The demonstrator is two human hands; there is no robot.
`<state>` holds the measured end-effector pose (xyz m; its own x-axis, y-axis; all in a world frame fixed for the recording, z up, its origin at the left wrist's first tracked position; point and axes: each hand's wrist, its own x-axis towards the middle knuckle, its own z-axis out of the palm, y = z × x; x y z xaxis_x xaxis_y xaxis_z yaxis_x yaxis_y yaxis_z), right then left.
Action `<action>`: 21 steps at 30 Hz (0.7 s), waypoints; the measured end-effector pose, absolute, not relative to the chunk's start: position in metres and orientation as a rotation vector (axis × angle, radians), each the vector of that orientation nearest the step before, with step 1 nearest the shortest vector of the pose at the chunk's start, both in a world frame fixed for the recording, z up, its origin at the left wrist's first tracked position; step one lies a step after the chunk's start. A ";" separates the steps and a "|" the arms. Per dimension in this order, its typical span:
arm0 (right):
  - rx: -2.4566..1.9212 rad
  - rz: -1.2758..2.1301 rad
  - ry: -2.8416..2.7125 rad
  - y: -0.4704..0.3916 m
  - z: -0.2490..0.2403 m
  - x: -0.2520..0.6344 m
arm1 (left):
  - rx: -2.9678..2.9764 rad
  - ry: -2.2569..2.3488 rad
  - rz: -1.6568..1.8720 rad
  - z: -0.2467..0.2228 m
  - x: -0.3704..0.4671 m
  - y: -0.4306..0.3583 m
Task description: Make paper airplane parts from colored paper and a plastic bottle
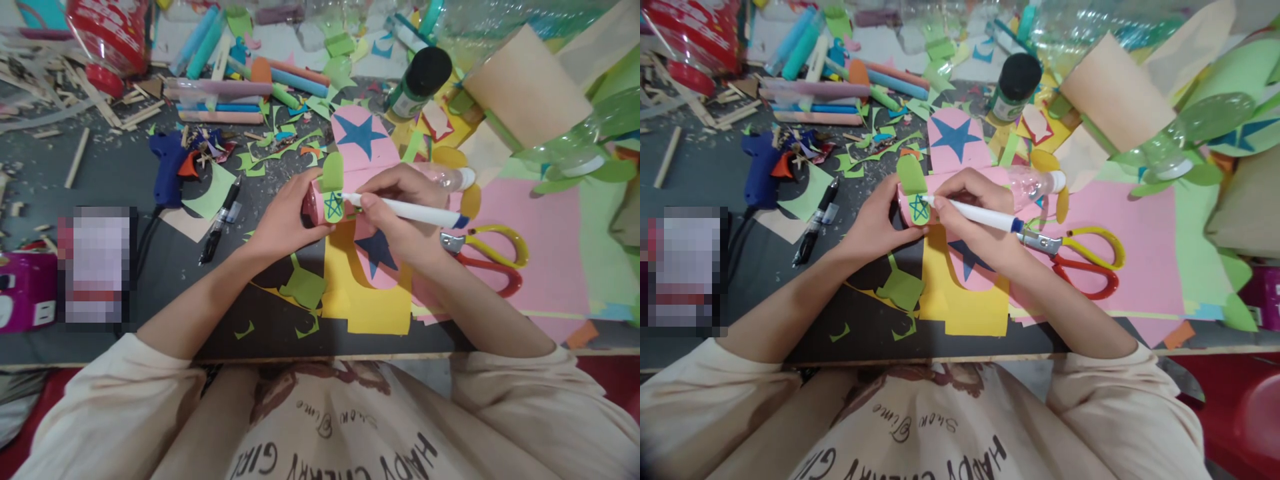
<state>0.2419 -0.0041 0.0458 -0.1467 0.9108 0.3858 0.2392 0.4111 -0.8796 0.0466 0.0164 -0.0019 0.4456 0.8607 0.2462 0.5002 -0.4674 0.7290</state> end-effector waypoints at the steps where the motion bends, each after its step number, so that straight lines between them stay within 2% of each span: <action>1: -1.023 0.824 -1.644 -0.004 0.046 0.242 | 2.129 1.134 0.823 -0.002 0.047 0.016; 21: -1.058 0.842 -1.699 -0.004 0.047 0.241 | 2.150 1.139 0.800 -0.001 0.046 0.018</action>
